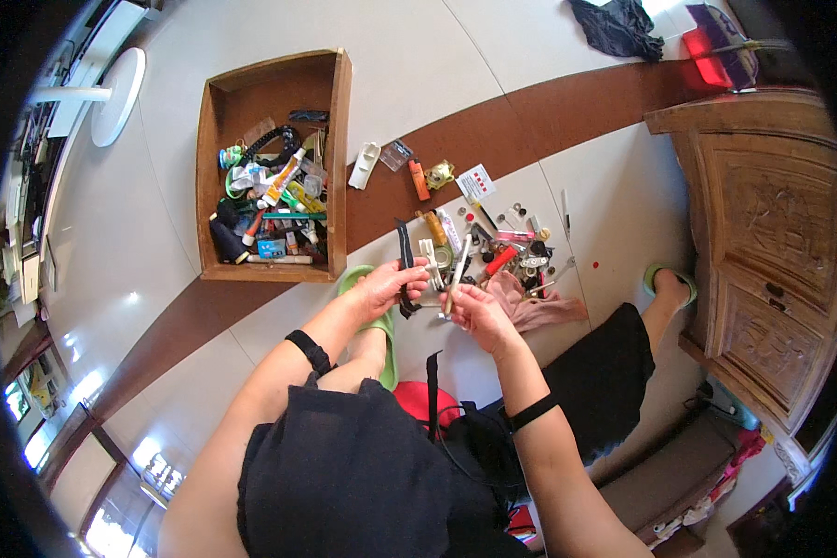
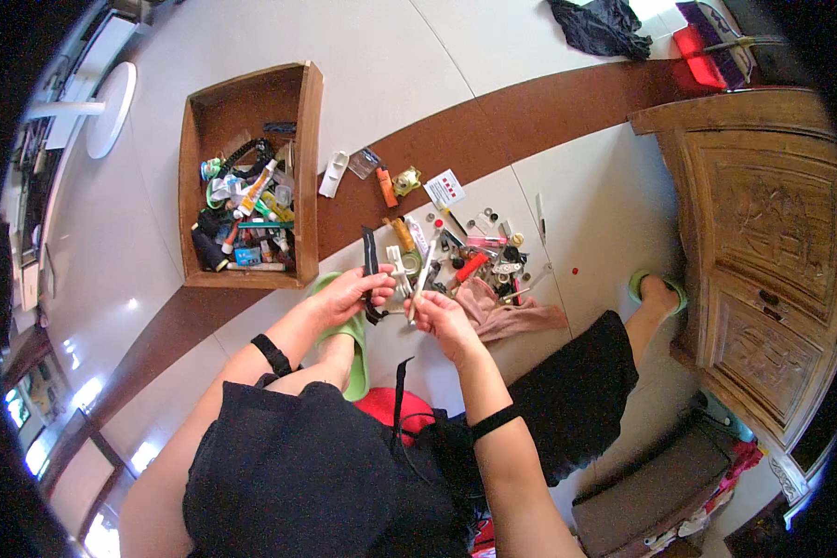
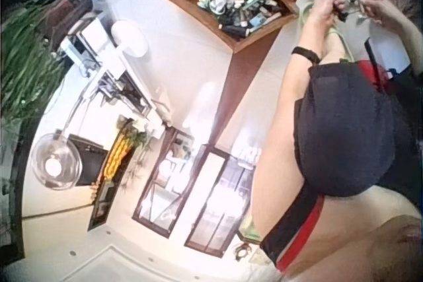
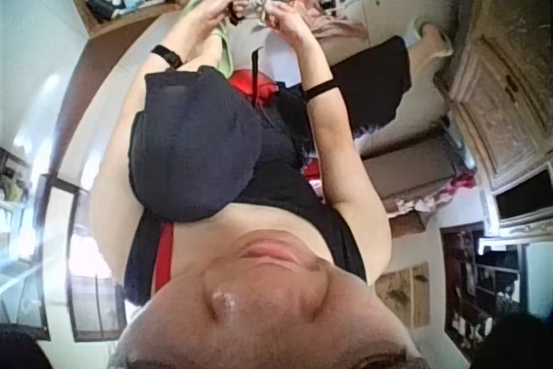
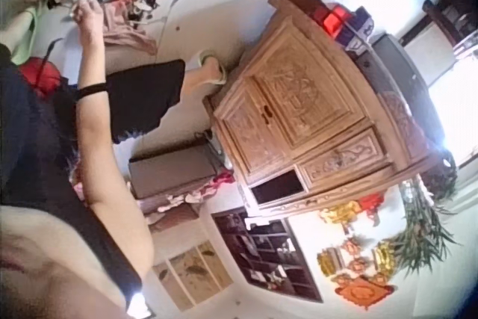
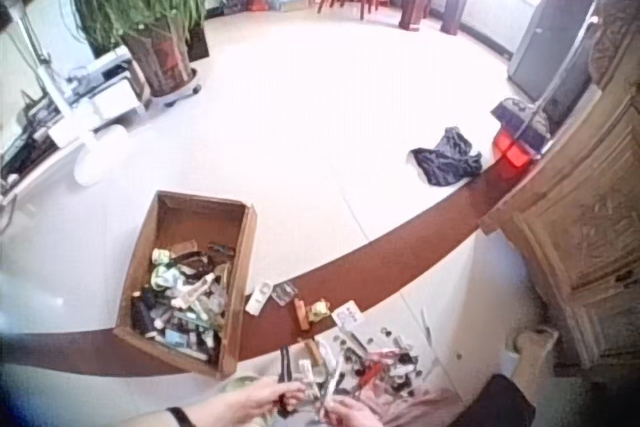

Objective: The person sits on the floor and sorts through a pile of small items, including pens, tubes, and miscellaneous hardware. They pick up each item, briefly inspect it, and place it into a wooden tray or back onto the floor.

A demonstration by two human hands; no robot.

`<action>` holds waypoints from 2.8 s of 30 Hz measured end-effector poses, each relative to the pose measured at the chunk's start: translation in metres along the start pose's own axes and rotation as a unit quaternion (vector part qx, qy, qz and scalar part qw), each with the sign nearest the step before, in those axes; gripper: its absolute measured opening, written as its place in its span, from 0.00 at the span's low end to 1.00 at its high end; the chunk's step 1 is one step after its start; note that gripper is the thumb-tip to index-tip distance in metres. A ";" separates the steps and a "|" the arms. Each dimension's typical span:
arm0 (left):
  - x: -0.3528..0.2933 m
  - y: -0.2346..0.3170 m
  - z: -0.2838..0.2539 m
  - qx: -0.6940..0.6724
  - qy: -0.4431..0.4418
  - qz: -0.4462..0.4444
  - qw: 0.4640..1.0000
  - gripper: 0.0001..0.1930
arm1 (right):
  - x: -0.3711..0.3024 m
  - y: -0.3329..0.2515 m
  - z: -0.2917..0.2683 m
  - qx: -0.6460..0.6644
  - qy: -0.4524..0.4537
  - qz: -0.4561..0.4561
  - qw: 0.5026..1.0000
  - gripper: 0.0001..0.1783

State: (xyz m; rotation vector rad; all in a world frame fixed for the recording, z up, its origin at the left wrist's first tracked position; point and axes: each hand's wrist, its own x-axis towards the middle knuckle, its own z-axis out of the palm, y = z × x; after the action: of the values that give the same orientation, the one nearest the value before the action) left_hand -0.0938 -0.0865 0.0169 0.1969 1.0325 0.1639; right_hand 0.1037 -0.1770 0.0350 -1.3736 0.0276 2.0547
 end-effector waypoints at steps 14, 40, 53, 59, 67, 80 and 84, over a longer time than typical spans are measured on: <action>-0.010 0.003 0.008 0.045 -0.110 0.042 0.992 0.27 | -0.001 0.003 0.040 -0.086 -0.024 -0.013 0.996 0.12; -0.036 0.187 -0.107 0.478 0.537 0.472 0.510 0.26 | 0.049 0.003 -0.005 -0.242 0.199 -0.170 0.934 0.10; 0.040 0.117 -0.016 0.553 0.333 0.305 0.701 0.17 | 0.081 -0.036 0.038 -0.682 0.196 -0.275 0.649 0.17; 0.064 0.127 0.011 0.651 0.309 0.323 0.613 0.23 | 0.069 -0.021 0.023 -0.689 0.252 -0.257 0.629 0.11; 0.085 0.125 0.022 0.638 0.385 0.282 0.605 0.42 | 0.058 -0.008 0.000 -0.425 0.261 -0.273 0.823 0.09; 0.081 0.076 0.021 0.477 0.327 0.384 0.719 0.23 | 0.023 0.010 0.012 0.100 0.200 -0.091 0.970 0.10; 0.069 0.034 0.037 0.279 0.120 0.200 0.931 0.24 | 0.036 -0.011 0.017 0.035 0.201 -0.186 0.961 0.10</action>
State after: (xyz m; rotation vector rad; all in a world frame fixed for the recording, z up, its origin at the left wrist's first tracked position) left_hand -0.0286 -0.0412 -0.0145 0.9293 1.2584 0.2657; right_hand 0.0876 -0.1438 0.0161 -1.5934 0.0142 1.4355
